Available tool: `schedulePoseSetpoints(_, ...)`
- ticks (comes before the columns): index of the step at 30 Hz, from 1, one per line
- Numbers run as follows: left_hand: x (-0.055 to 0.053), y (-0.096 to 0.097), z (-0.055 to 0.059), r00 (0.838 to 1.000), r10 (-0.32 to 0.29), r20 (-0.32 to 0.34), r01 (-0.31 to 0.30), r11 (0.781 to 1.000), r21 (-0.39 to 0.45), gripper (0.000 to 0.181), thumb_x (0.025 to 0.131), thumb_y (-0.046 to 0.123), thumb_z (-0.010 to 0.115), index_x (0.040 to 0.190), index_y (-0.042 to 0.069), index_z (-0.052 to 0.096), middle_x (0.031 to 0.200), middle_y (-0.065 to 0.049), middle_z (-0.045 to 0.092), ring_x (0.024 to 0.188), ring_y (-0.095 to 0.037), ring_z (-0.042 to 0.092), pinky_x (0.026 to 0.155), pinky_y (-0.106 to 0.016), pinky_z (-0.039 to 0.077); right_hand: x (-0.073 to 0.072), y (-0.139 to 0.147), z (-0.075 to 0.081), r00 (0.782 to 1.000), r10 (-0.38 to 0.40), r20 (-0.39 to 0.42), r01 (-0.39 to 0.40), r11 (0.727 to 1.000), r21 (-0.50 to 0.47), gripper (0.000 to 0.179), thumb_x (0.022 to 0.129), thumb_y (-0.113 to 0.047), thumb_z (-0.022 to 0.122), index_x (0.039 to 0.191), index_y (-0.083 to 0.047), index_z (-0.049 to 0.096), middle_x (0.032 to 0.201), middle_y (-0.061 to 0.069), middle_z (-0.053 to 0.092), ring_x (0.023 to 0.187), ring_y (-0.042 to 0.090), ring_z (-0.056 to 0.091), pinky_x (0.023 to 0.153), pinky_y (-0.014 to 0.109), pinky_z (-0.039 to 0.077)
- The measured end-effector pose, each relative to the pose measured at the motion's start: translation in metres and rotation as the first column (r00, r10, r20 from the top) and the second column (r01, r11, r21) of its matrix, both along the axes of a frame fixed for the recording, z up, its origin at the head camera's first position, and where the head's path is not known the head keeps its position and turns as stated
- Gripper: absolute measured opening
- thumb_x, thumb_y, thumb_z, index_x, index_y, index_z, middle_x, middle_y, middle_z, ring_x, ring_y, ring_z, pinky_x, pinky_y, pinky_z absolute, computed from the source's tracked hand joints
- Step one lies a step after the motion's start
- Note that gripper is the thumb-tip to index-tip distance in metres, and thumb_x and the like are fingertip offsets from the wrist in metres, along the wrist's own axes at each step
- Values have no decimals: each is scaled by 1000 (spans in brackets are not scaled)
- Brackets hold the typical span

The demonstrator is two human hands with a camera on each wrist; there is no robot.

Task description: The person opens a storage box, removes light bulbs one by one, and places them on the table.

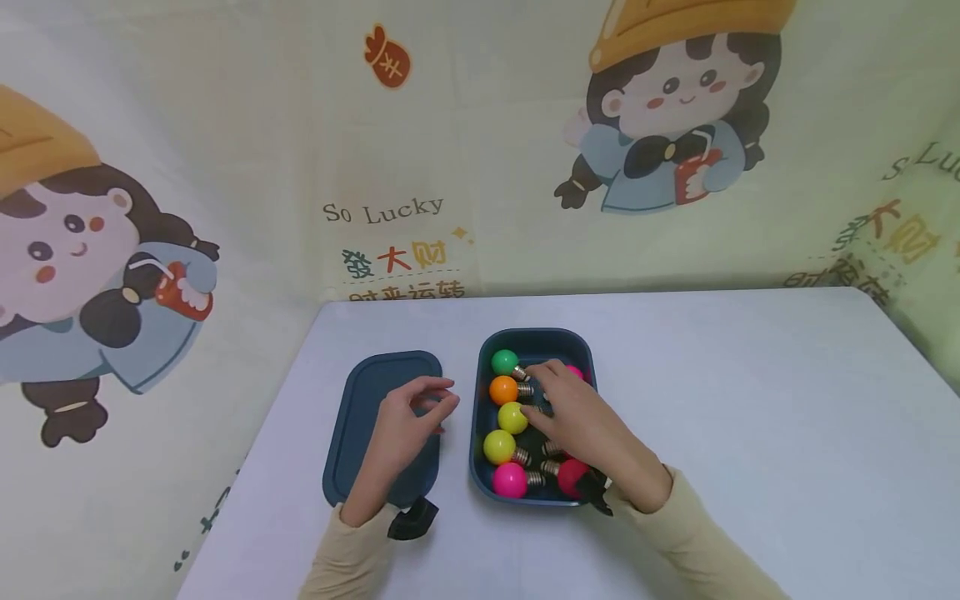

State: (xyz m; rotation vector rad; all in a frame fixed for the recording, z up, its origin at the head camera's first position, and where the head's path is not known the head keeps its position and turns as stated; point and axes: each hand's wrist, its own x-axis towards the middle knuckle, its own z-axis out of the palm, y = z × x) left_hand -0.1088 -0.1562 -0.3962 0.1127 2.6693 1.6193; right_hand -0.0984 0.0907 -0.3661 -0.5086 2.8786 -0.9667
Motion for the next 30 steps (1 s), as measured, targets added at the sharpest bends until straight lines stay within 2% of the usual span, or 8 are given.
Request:
schedulePoseSetpoints(7, -2, 15, 1, 1000, -28, 2, 28, 1000, 8, 28, 90, 19, 75, 116, 9, 71, 101, -8, 71, 85, -32, 69, 62, -27, 60, 2, 16, -7, 999, -6, -47, 5, 1000, -18, 49, 90, -21, 74, 131, 1, 57, 126, 17, 57, 111, 31, 61, 96, 47, 55)
schedulePoseSetpoints(11, -4, 20, -1, 1000, -23, 2, 23, 1000, 9, 29, 91, 19, 74, 116, 5, 70, 102, -9, 71, 86, -33, 70, 62, -28, 61, 1, 23, -10, 998, 7, -58, -9, 1000, -28, 46, 90, -19, 73, 129, 1, 58, 124, 17, 58, 105, 30, 63, 94, 45, 56)
schedulePoseSetpoints(19, -7, 27, -8, 999, -30, 32, 30, 999, 19, 30, 91, 19, 73, 118, 5, 69, 102, -10, 71, 84, -29, 70, 63, -30, 61, -2, 28, -10, 998, 12, -61, -13, 1000, -17, 46, 90, -17, 73, 129, 2, 58, 123, 17, 58, 107, 31, 62, 92, 45, 57)
schedulePoseSetpoints(26, -8, 28, -12, 997, -10, 75, 6, 999, 49, 29, 88, 13, 76, 116, 6, 69, 100, -10, 71, 81, -21, 70, 61, -32, 62, -7, 25, -8, 998, 21, -63, -21, 1000, -10, 47, 90, -17, 73, 130, 3, 58, 122, 18, 58, 105, 30, 62, 92, 45, 57)
schedulePoseSetpoints(30, -8, 26, -14, 996, -6, 90, 1, 999, 50, 31, 87, 11, 76, 117, 6, 69, 101, -10, 70, 82, -21, 70, 61, -32, 62, -11, 23, -8, 998, 24, -55, -24, 1000, 0, 46, 91, -17, 72, 130, 3, 57, 122, 17, 58, 104, 30, 62, 92, 45, 57)
